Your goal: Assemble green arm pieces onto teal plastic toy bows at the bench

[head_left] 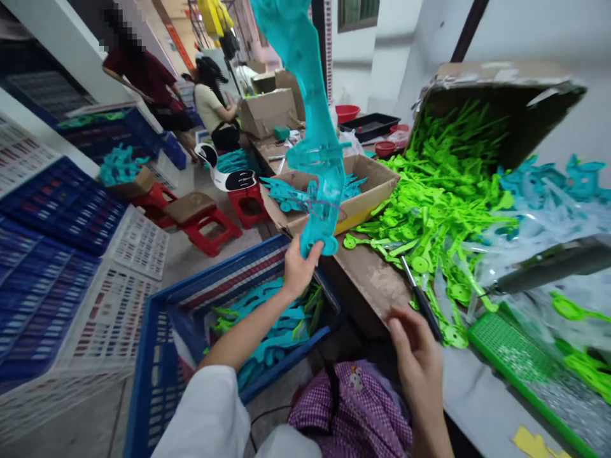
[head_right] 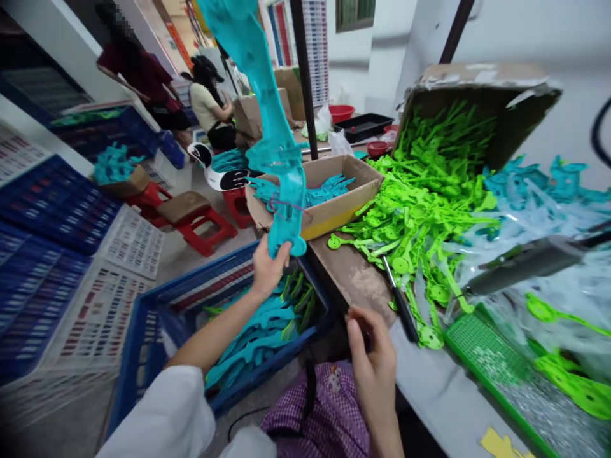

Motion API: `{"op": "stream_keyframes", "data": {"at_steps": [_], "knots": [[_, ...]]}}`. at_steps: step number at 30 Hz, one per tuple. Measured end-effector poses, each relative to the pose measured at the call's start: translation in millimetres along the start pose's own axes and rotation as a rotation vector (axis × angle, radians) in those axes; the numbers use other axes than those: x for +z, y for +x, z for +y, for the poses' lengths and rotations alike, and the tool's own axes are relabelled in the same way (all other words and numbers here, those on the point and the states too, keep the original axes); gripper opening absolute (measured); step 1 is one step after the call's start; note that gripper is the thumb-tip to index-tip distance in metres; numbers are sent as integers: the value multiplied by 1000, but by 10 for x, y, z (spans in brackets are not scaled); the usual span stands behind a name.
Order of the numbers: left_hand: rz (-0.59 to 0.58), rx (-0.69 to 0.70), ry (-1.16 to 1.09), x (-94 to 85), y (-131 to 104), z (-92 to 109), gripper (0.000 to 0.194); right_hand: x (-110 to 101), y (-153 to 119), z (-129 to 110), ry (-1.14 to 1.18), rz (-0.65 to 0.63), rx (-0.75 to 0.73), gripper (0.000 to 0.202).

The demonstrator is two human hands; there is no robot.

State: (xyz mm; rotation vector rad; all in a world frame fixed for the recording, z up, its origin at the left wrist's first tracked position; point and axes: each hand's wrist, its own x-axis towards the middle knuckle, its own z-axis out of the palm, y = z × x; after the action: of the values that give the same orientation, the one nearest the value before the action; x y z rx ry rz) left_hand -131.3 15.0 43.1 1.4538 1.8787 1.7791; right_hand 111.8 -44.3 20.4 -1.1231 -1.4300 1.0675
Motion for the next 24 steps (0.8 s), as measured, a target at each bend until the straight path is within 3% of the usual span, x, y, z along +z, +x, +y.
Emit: {"op": "stream_keyframes", "data": {"at_steps": [1, 3, 6, 9, 11, 14, 17, 21, 24], "knots": [[-23, -37, -10, 38, -213, 43, 24, 39, 101, -111, 69, 47, -61, 32], [-98, -118, -58, 92, -643, 96, 24, 94, 243, -228, 128, 19, -169, 48], [-281, -240, -192, 121, -1229, 109, 31, 82, 243, -139, 43, -157, -235, 70], [-428, -287, -193, 126, -1653, 122, 31, -52, 25, 114, -86, -334, -187, 46], [-442, -317, -171, 158, -1820, 165, 27, -203, -152, 251, -153, -323, -96, 33], [-432, -351, -186, 300, -1892, 283, 25, -506, -347, 307, -212, -154, 34, 31], [-422, -302, -242, 578, -1774, 446, 31, -872, -432, 199, -206, 21, 56, 30], [-422, -95, -281, 1108, -1535, 726, 37, -1292, -400, -115, -98, 239, 32, 24], [-361, -22, -324, 1513, -1516, 955, 37, -1442, -242, -485, 88, 412, -71, 19]]}}
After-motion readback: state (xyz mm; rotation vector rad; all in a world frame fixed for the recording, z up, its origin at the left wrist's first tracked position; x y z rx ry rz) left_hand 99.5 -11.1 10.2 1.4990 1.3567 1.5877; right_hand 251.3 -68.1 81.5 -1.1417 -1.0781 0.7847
